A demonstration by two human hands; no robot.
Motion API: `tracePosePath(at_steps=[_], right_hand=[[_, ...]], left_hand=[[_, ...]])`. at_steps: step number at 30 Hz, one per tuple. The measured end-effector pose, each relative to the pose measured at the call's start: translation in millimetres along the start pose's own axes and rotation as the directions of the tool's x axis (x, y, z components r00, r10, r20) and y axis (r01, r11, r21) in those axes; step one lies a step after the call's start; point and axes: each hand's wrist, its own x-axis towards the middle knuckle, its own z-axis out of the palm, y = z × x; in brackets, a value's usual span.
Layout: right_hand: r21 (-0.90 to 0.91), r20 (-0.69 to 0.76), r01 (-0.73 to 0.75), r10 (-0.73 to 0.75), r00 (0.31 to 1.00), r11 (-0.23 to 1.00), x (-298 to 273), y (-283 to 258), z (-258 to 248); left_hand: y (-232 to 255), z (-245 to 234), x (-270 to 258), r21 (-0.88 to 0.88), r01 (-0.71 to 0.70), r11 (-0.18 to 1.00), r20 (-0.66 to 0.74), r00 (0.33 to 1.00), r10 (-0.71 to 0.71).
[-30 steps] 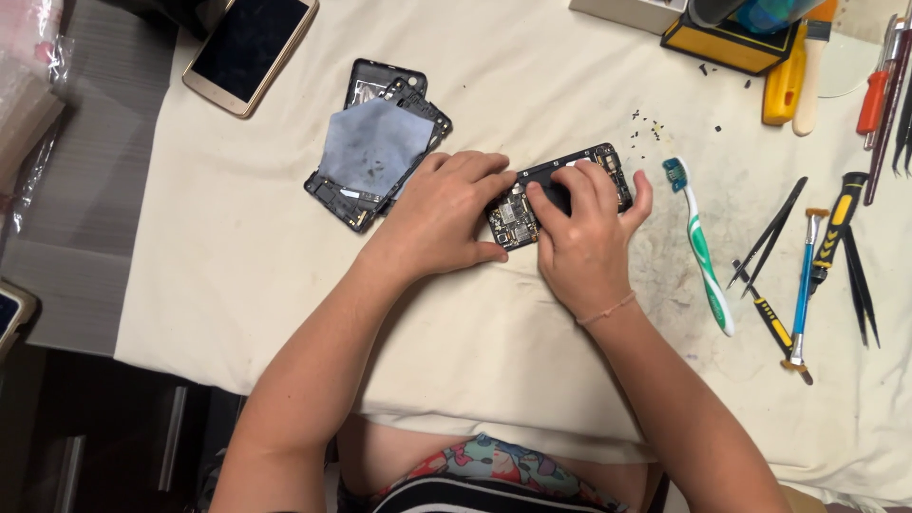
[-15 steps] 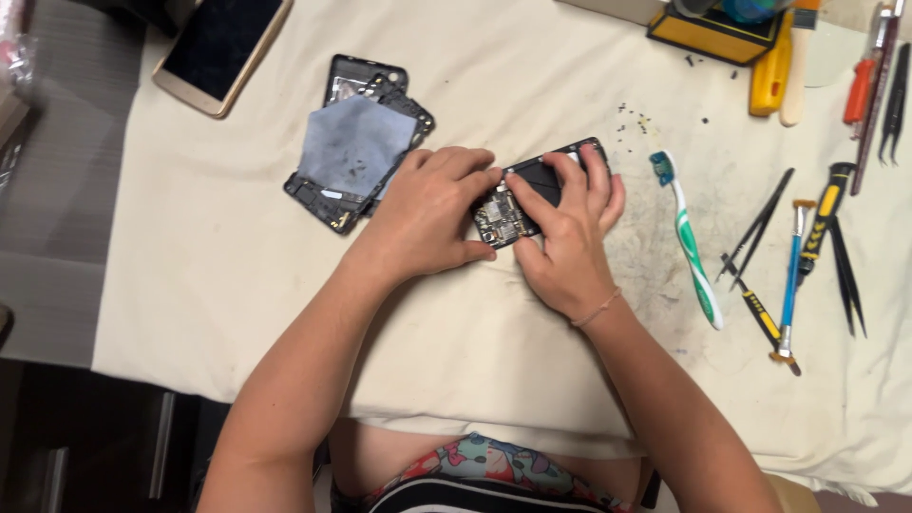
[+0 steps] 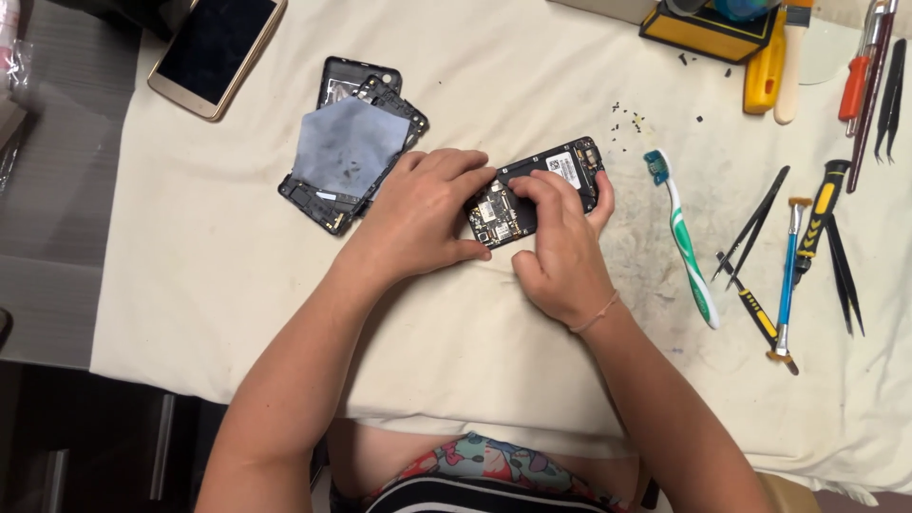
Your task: The person disassembles a smartphone using a screwdriver, then cleans the internal components with a brush and a toothbrush. They handle the phone's back cover, battery, and circuit board while working on a table.
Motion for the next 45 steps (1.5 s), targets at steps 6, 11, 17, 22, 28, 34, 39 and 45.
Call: tracePosePath(at_steps=[6,11,17,22,28,34,39,45], right_hand=[[0.014,0.022,0.028,-0.028,0.999,1.0,-1,-2,-8],[0.103,0.008,0.009,-0.01,1.0,0.995,0,-4,-16],[0.241,0.021,-0.044,0.04,0.999,0.97,-1,2,-16],[0.264,0.013,-0.072,0.071,0.997,0.962,0,0,-17],[0.21,-0.073,-0.102,0.12,0.99,0.972,3,2,-23],[0.013,-0.151,-0.052,0.053,0.987,0.999,0,6,-15],[-0.168,-0.211,-0.01,-0.026,0.977,0.986,6,18,-3],[-0.246,-0.227,-0.034,-0.023,0.974,0.969,13,21,5]], left_hand=[[9,-11,0,-0.031,0.007,0.999,0.007,1.0,-0.006],[9,-6,-2,0.009,-0.032,0.999,-0.017,0.999,0.032],[16,0,-4,0.115,-0.075,0.991,-0.022,0.997,0.078],[23,26,-3,0.202,-0.062,0.978,-0.113,0.99,0.086],[22,37,1,0.183,-0.03,0.983,-0.159,0.985,0.059],[23,30,1,0.117,-0.025,0.993,-0.192,0.98,0.047],[12,35,2,0.075,-0.06,0.995,-0.199,0.977,0.074],[10,42,2,0.081,-0.045,0.996,-0.18,0.982,0.059]])
